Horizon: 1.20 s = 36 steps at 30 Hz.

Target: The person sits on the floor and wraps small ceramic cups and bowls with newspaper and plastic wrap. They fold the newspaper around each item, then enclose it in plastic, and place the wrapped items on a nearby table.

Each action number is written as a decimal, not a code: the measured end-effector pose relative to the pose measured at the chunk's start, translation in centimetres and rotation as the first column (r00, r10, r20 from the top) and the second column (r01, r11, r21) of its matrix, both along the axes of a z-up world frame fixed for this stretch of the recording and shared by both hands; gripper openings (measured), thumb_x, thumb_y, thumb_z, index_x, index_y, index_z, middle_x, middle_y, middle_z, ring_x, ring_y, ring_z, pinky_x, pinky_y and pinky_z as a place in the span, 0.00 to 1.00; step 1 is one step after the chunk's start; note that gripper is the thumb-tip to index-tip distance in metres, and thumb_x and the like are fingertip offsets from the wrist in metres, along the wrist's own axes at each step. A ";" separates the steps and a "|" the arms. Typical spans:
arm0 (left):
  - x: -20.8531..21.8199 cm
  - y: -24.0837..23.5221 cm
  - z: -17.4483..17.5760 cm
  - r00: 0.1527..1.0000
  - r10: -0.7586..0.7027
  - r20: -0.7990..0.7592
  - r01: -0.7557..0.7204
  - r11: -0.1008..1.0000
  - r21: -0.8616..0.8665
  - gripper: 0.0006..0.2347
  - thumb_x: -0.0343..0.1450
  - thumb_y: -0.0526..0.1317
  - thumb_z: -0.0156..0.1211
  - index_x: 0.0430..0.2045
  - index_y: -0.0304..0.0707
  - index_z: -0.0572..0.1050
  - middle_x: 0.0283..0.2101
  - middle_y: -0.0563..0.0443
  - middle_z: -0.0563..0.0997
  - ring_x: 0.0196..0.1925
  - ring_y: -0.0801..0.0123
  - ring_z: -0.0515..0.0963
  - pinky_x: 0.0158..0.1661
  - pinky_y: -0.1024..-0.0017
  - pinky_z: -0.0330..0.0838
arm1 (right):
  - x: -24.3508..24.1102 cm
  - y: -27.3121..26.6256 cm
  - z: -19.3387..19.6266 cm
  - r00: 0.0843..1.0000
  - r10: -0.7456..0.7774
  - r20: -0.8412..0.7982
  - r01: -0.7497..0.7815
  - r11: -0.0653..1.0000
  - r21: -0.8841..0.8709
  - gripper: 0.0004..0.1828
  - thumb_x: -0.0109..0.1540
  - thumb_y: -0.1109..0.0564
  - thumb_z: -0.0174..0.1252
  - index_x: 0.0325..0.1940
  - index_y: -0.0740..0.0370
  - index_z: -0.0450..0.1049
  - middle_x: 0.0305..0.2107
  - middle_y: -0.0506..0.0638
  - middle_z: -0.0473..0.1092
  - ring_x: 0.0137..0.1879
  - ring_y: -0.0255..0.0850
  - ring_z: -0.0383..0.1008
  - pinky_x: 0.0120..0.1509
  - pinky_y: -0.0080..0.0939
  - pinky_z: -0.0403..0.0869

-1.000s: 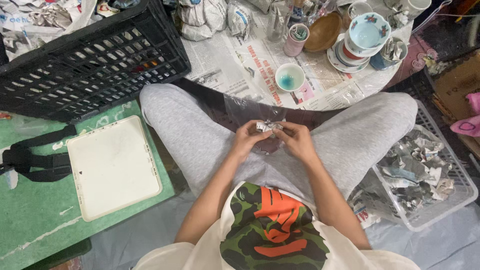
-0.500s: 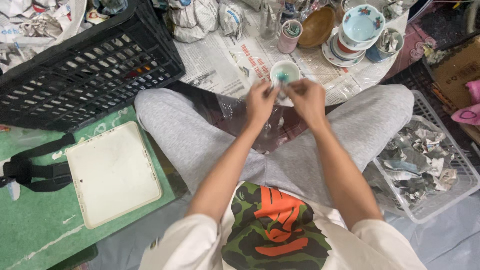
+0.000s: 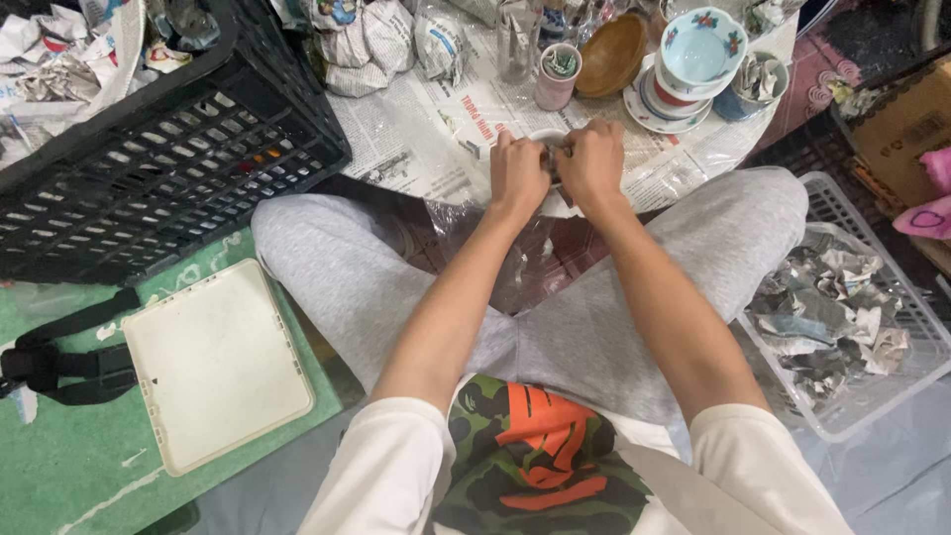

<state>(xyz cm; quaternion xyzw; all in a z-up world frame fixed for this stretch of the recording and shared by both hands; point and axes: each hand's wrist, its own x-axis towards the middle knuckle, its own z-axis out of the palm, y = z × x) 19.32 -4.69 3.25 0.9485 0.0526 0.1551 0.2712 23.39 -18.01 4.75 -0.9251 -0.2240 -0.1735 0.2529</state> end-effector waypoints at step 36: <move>0.5 0.4 3.1 0.951 -0.218 0.221 0.246 0.964 -0.105 0.23 0.60 0.50 0.79 0.49 0.49 0.80 0.72 0.47 0.64 0.72 0.53 0.70 0.68 0.60 0.70 | 4.3 -3.0 1.7 0.705 0.330 -0.628 0.182 0.772 0.610 0.21 0.56 0.62 0.67 0.53 0.70 0.77 0.39 0.58 0.79 0.40 0.43 0.82 0.41 0.39 0.81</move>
